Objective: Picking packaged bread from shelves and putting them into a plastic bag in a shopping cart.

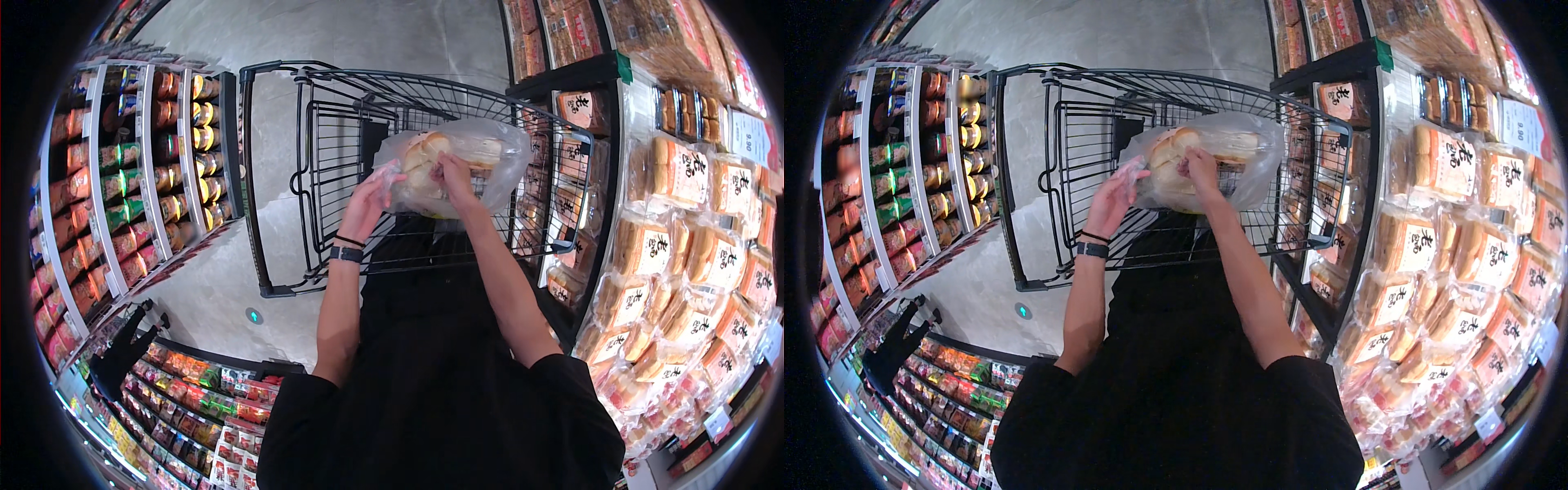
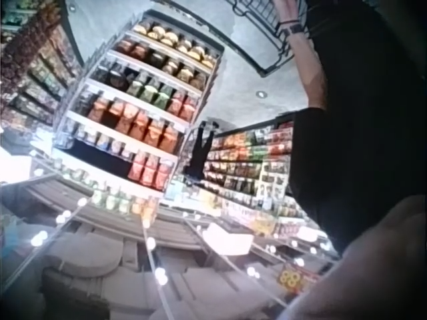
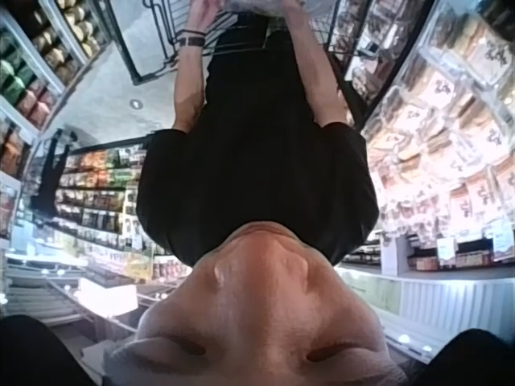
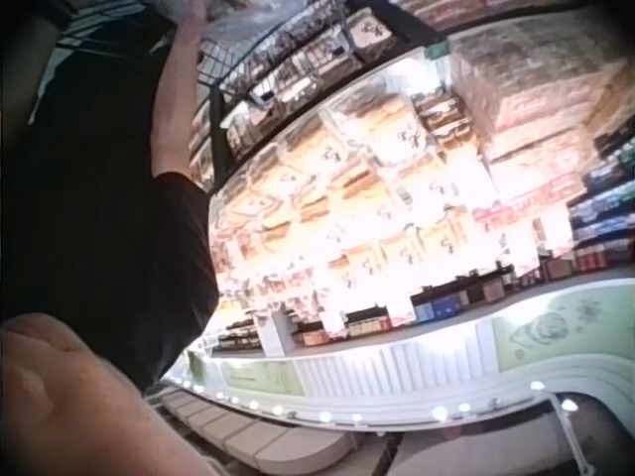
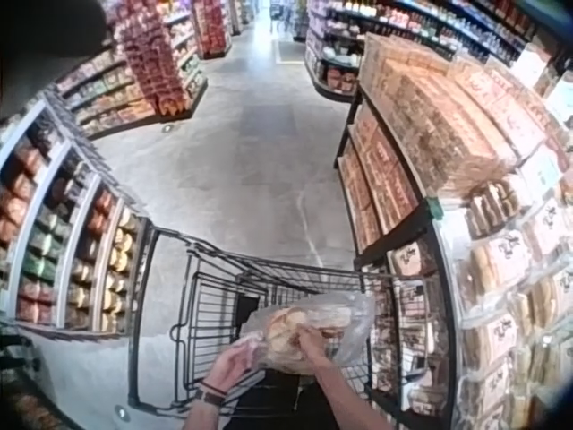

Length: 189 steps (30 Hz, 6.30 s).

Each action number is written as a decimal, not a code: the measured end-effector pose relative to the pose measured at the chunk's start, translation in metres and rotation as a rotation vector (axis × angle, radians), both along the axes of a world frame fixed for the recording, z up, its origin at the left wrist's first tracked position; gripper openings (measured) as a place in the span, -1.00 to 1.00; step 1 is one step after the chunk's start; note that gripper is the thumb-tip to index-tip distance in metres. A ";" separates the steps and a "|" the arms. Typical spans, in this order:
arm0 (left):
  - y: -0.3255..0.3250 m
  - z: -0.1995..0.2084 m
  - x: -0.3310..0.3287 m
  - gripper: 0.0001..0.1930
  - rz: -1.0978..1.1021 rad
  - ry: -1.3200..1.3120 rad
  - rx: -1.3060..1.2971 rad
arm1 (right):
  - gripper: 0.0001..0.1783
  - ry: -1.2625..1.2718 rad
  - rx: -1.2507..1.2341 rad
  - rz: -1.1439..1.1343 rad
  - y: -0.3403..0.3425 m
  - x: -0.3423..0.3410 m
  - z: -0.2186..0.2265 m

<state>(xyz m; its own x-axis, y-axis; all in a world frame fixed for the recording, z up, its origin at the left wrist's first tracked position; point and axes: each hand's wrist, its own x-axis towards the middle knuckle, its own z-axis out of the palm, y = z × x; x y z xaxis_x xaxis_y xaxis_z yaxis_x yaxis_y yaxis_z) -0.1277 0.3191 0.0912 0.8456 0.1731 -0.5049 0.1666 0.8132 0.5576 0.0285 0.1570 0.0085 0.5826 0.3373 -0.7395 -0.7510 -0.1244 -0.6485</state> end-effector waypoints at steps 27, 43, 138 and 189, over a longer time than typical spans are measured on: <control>-0.032 -0.048 -0.016 -0.58 0.186 0.212 0.322 | -0.80 -0.926 -0.705 1.293 -0.169 -0.068 0.025; -0.192 0.080 0.060 -0.66 0.081 -0.025 0.955 | -0.66 -1.063 -0.468 0.422 -0.304 -0.047 0.157; -0.413 0.120 0.201 -0.74 -0.342 -0.149 0.533 | -0.66 -1.160 -0.665 0.092 -0.471 0.364 0.322; -0.500 0.132 0.176 -0.75 -0.880 -0.215 0.378 | -0.76 -1.170 -1.251 -1.010 -0.770 -0.002 0.422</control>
<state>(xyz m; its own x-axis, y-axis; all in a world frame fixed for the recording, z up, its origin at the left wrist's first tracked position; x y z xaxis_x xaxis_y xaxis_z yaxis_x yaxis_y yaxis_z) 0.0483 -0.1811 0.2237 0.8179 -0.4441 -0.3659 0.4917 0.2091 0.8453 0.0266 -0.6126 0.4306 0.4855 -0.6757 0.5547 -0.1781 -0.6977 -0.6939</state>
